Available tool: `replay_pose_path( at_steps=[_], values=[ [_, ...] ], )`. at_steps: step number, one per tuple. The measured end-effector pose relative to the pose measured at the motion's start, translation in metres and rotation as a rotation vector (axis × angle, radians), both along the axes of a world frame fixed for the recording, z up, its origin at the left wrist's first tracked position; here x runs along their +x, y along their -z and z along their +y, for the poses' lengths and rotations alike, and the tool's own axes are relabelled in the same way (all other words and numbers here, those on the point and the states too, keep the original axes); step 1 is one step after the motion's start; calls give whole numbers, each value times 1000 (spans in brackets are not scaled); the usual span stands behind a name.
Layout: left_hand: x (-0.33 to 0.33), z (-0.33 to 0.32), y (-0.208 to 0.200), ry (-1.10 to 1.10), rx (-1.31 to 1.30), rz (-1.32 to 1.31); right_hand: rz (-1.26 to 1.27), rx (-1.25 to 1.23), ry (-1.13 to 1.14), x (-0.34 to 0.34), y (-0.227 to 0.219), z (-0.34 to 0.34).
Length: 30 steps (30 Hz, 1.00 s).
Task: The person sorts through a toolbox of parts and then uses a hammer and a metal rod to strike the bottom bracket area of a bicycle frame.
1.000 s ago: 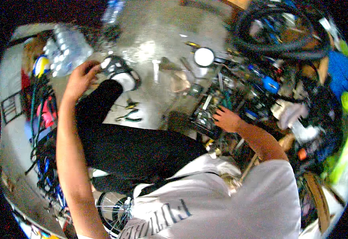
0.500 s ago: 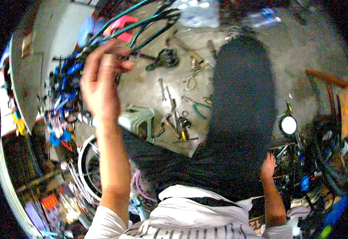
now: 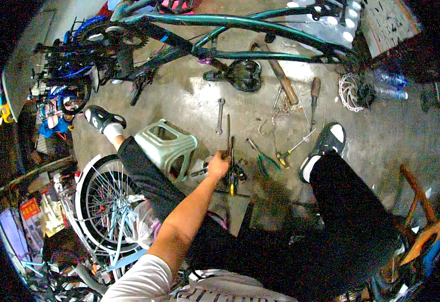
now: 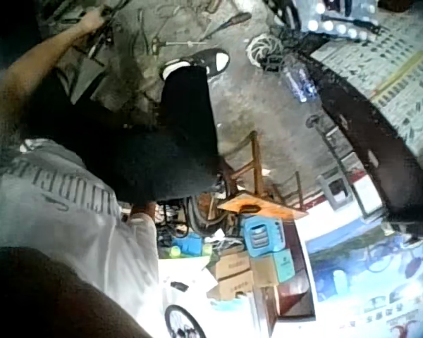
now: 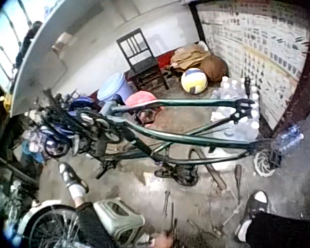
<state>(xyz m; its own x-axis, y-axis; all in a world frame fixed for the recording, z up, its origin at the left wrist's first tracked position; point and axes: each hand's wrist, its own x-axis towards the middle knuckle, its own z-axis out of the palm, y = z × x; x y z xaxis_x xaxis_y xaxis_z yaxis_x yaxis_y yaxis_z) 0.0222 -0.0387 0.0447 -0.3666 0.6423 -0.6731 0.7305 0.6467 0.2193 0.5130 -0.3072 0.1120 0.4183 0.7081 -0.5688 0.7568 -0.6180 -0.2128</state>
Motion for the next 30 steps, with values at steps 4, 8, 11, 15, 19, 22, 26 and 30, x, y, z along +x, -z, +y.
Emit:
replay_pose_path(
  at_steps=[4,8,11,15,19,22,26,30],
  values=[
    [-14,44,26,239,196,241,0,-23,95,-6,10,-20],
    [-2,91,13,225,338,310,19,-31,193,-11,35,-53],
    [-3,105,26,265,349,276,44,-55,310,-27,50,-84],
    [-3,109,31,334,316,225,68,-33,442,-42,73,-127],
    [-14,105,31,425,335,365,246,-69,601,-44,80,-110],
    [20,114,1,511,472,278,606,313,1062,-45,62,-94],
    [86,147,-53,739,500,142,135,162,610,-56,86,-89],
    [196,183,-156,1010,643,-353,76,89,723,-56,65,-50]
  ],
)
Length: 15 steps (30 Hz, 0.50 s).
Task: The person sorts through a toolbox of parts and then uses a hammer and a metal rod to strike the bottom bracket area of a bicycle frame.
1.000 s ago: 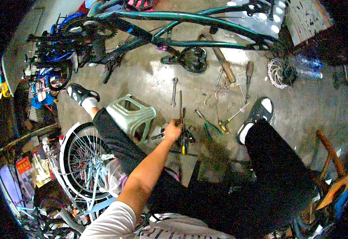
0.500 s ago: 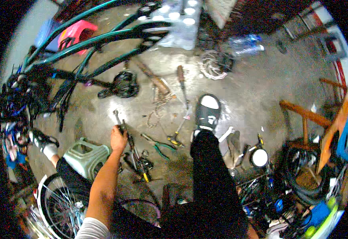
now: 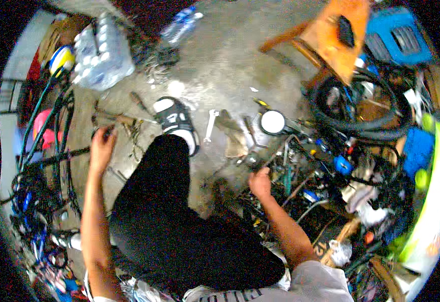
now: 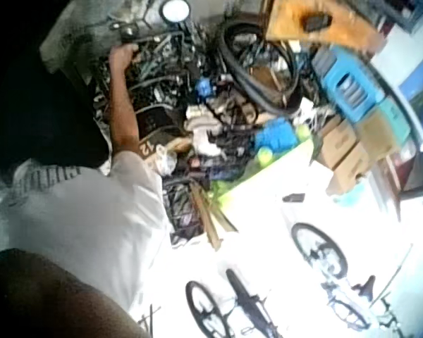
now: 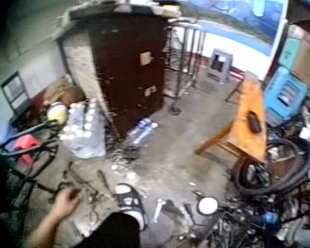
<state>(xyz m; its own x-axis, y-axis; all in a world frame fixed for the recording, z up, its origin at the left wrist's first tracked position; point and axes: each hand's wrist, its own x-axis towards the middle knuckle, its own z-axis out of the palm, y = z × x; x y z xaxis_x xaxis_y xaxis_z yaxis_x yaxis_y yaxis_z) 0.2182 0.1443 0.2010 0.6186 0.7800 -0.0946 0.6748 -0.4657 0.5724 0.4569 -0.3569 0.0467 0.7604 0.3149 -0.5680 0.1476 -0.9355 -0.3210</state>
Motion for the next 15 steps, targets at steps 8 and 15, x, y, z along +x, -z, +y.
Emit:
replay_pose_path(
  at_steps=[8,15],
  values=[
    [324,-48,-164,572,518,15,0,23,-47,5,-13,6],
    [315,-310,7,390,-248,-287,-16,-15,-308,34,-75,-2]
  ],
)
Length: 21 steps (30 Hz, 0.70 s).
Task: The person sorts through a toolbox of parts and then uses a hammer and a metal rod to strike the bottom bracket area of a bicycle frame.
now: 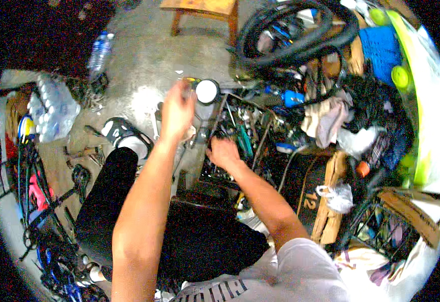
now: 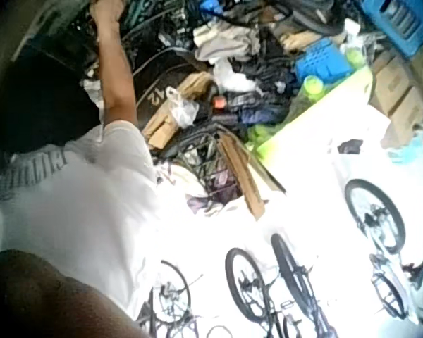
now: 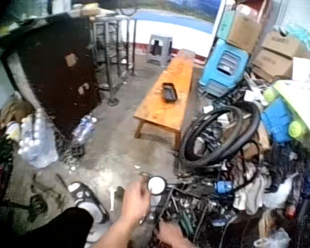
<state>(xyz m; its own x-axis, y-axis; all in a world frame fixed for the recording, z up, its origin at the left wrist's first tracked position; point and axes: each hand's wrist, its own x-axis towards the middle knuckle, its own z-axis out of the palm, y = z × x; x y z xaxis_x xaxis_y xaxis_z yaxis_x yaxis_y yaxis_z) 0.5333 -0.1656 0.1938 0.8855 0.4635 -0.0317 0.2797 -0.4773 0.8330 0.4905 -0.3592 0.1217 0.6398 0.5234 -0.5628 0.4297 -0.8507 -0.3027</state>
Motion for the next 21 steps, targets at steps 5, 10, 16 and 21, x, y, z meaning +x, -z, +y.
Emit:
replay_pose_path(
  at_steps=[5,10,16,21],
  values=[
    [-94,4,57,681,182,568,-398,193,212,28,-6,-60],
    [-85,23,44,502,245,688,-165,-146,452,50,10,-44],
    [-68,12,29,462,179,677,-230,-77,327,47,15,-62],
    [-79,5,36,599,261,606,-275,-21,438,43,48,-63]
  ],
)
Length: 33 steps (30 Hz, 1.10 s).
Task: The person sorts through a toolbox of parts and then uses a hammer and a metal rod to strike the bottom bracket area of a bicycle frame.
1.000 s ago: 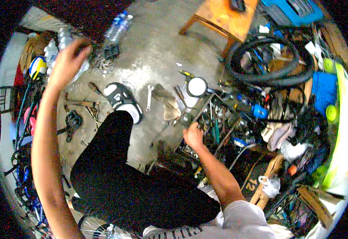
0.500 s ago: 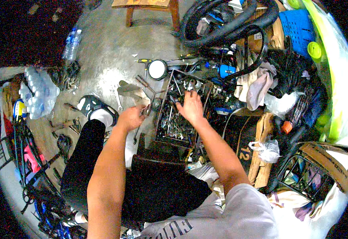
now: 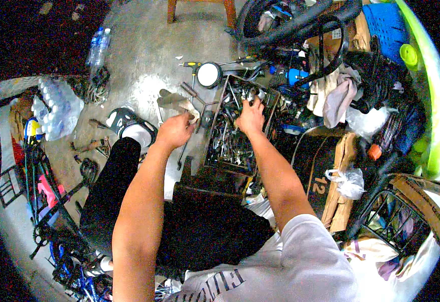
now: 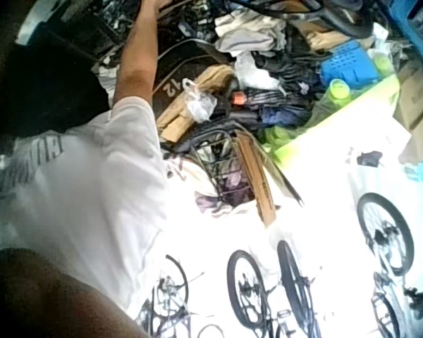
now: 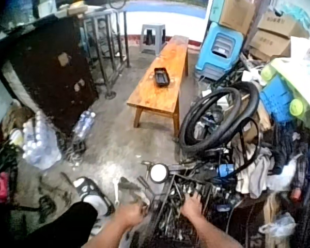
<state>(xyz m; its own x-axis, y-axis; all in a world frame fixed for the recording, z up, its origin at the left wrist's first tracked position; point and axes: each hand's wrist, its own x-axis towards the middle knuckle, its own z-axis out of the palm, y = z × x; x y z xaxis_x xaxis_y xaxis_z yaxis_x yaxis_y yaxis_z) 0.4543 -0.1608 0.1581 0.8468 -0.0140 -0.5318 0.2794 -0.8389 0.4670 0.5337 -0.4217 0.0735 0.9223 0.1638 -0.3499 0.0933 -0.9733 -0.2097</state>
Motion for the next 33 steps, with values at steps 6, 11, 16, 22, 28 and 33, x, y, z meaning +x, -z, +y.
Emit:
replay_pose_path(
  at_steps=[6,11,16,22,28,33],
  values=[
    [3,-7,-8,-20,4,0,-65,206,136,-66,-23,23],
    [7,-12,-11,14,43,99,60,375,201,-117,-34,21],
    [3,-18,-16,34,50,67,130,411,130,-149,-55,26],
    [2,-18,-10,100,44,61,-114,350,243,-98,-49,4],
    [-1,-23,-8,147,29,39,239,202,575,-53,1,-7],
    [1,-35,-17,144,18,46,314,215,560,-54,-10,-10]
  ],
)
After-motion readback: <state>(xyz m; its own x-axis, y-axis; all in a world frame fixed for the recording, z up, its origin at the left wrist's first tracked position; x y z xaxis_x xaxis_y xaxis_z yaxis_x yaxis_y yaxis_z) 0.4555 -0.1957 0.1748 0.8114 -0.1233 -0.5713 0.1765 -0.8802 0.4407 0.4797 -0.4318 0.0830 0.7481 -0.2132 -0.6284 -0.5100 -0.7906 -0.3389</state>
